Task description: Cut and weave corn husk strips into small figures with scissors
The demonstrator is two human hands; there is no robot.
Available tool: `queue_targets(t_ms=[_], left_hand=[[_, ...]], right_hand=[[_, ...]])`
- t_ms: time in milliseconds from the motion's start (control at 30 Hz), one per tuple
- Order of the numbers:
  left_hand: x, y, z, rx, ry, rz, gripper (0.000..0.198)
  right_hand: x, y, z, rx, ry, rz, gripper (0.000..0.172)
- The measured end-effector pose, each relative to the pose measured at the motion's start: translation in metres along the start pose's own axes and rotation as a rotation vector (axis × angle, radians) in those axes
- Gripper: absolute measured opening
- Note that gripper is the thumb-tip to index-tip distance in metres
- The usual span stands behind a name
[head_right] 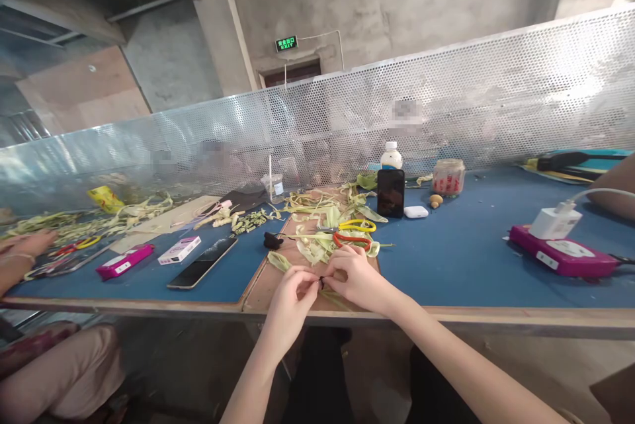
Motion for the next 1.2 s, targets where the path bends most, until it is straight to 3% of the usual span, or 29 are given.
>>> queue_targets(t_ms=[1067, 1200], left_hand=[[-0.0006, -0.0046, -0.0011, 0.064, 0.008, 0.032, 0.007], [-0.0027, -0.0058, -0.0026, 0.066, 0.002, 0.059, 0.020]], right_hand=[[0.0024, 0.0034, 0.0043, 0.072, -0.051, 0.081, 0.015], [0.0022, -0.0014, 0.0014, 0.106, -0.086, 0.059, 0.016]])
Point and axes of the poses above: each hand's wrist, its own x-axis towards the middle knuckle, its own z-axis out of the palm, y = z × x, the point moved 2 cm from there along x, towards the middle knuckle, and after that the axes turned 7 degrees about -z, right-handed, at the moved point
